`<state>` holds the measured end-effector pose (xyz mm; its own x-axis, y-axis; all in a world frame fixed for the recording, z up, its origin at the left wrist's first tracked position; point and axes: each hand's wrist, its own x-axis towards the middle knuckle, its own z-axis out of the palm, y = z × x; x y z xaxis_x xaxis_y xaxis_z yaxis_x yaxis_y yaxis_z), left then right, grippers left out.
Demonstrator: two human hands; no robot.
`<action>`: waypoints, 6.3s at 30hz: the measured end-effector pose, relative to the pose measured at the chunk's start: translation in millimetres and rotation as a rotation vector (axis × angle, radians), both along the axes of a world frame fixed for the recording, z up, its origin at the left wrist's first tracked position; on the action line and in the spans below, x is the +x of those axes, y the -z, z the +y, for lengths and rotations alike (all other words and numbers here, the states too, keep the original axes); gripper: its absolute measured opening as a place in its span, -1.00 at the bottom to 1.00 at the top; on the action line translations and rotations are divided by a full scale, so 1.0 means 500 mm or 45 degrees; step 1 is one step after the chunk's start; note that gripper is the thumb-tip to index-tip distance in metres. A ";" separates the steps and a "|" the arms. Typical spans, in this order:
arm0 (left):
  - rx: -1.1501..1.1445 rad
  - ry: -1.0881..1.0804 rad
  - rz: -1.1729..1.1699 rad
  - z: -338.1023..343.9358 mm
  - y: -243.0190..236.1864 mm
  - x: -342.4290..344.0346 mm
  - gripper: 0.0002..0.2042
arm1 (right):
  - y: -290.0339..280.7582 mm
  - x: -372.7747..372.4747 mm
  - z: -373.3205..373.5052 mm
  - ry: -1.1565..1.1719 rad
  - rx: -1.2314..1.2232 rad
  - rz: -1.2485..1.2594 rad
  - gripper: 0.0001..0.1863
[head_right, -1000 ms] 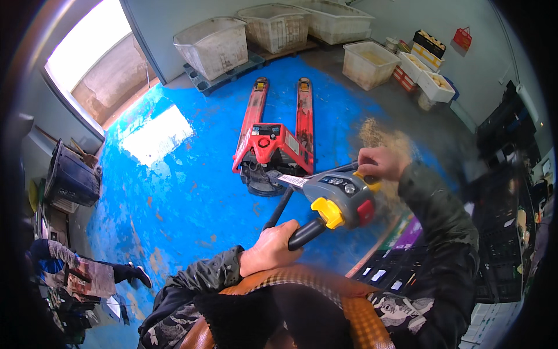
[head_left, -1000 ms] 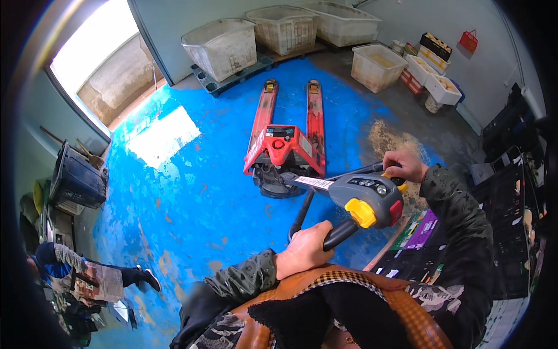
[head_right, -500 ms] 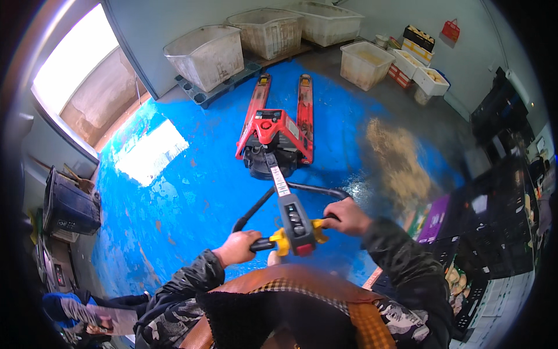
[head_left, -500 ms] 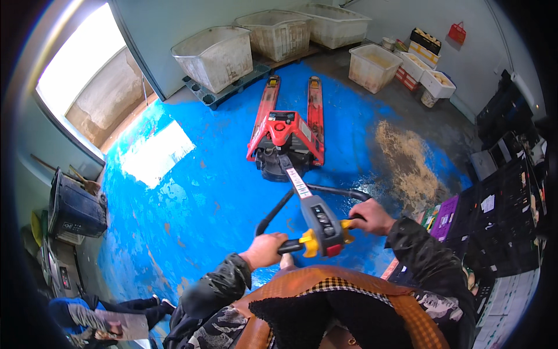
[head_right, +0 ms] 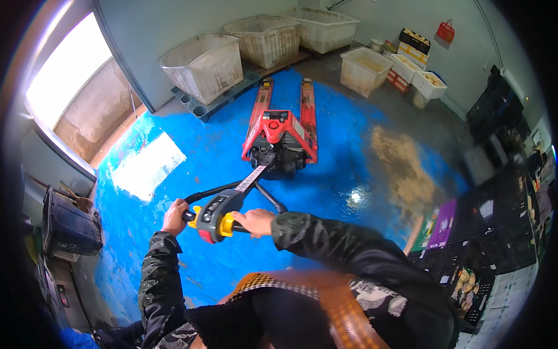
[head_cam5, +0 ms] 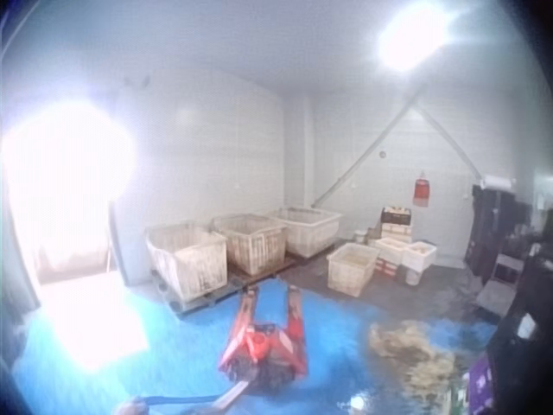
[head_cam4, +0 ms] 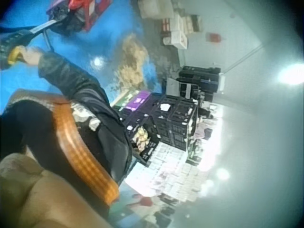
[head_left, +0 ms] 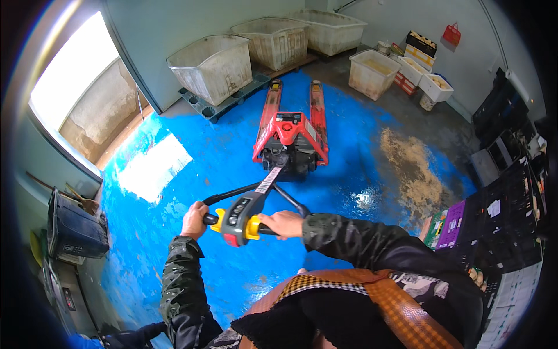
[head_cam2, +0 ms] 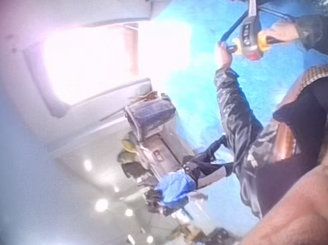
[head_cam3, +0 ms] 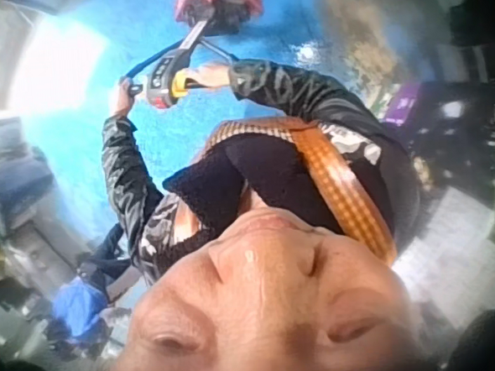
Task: The person operates a red manual pallet jack to lift and move a pallet carrying large white bins. They insert the forks under the pallet, pump the handle to raise the load, and maneuver the jack across the blue floor. The person also briefly adjusts a bin on the pallet and repositions the jack multiple times.
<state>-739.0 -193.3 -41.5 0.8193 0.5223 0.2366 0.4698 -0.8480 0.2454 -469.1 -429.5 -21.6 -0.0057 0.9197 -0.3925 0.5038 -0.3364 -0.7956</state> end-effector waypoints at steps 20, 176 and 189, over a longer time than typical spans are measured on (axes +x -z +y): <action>-0.147 0.031 -0.027 0.211 0.058 0.108 -0.70 | 0.040 0.063 0.142 0.047 0.056 0.015 -0.08; -0.418 -0.035 -0.200 -0.004 -0.128 3.290 -0.86 | -0.138 3.438 0.194 -0.366 0.649 -0.527 -0.65; -0.412 -0.051 -0.271 -0.002 -0.228 3.262 -0.84 | -0.275 3.439 0.197 -0.523 0.722 -0.441 -0.32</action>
